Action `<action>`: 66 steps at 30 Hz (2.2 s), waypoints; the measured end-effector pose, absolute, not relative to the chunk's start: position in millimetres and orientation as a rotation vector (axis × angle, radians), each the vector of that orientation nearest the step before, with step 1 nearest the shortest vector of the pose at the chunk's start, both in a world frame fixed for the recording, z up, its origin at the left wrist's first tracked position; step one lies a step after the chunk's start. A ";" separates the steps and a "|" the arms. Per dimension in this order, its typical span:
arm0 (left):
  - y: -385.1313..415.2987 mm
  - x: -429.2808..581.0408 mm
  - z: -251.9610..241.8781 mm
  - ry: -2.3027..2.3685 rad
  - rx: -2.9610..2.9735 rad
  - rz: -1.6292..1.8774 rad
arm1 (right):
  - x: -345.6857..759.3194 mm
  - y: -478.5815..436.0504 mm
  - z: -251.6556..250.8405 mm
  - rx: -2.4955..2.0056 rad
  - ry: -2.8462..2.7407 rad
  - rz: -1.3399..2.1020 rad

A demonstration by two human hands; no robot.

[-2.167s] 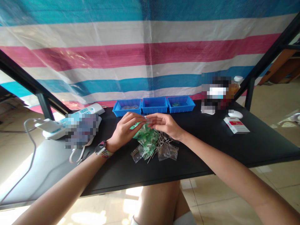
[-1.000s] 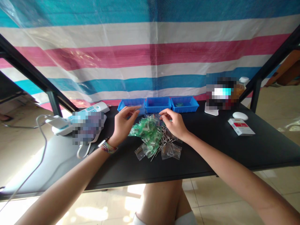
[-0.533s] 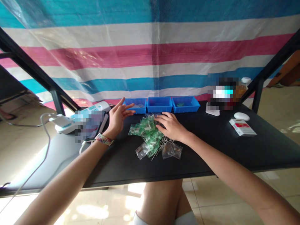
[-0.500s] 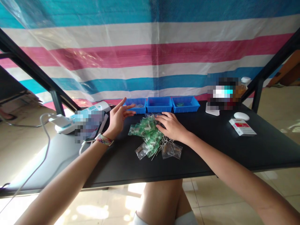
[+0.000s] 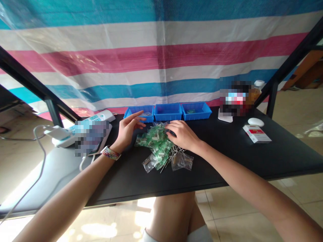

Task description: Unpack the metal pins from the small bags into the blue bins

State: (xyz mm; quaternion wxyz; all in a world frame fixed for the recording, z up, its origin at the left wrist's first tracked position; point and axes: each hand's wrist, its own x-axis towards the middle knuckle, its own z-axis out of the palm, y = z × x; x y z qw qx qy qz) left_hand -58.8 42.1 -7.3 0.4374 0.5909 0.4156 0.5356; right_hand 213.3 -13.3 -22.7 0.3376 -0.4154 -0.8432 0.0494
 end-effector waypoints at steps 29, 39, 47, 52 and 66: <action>-3.2 -24.4 5.7 0.753 1.710 1.024 | 208.1 -32.5 -6.6 -0.818 -2.017 0.135; -1.0 -41.7 -0.4 0.781 2.832 1.354 | 197.4 -23.7 -9.7 -0.820 -1.324 1.300; -4.8 -36.8 3.7 0.758 2.637 1.394 | 197.8 -35.9 -1.3 -0.809 -1.521 1.232; -5.7 -28.6 3.2 0.915 2.012 1.297 | 205.4 -40.1 -0.9 -0.821 -1.803 0.458; -9.9 -30.6 1.1 0.815 2.200 1.155 | 194.7 -29.5 -15.2 -0.887 -1.584 0.814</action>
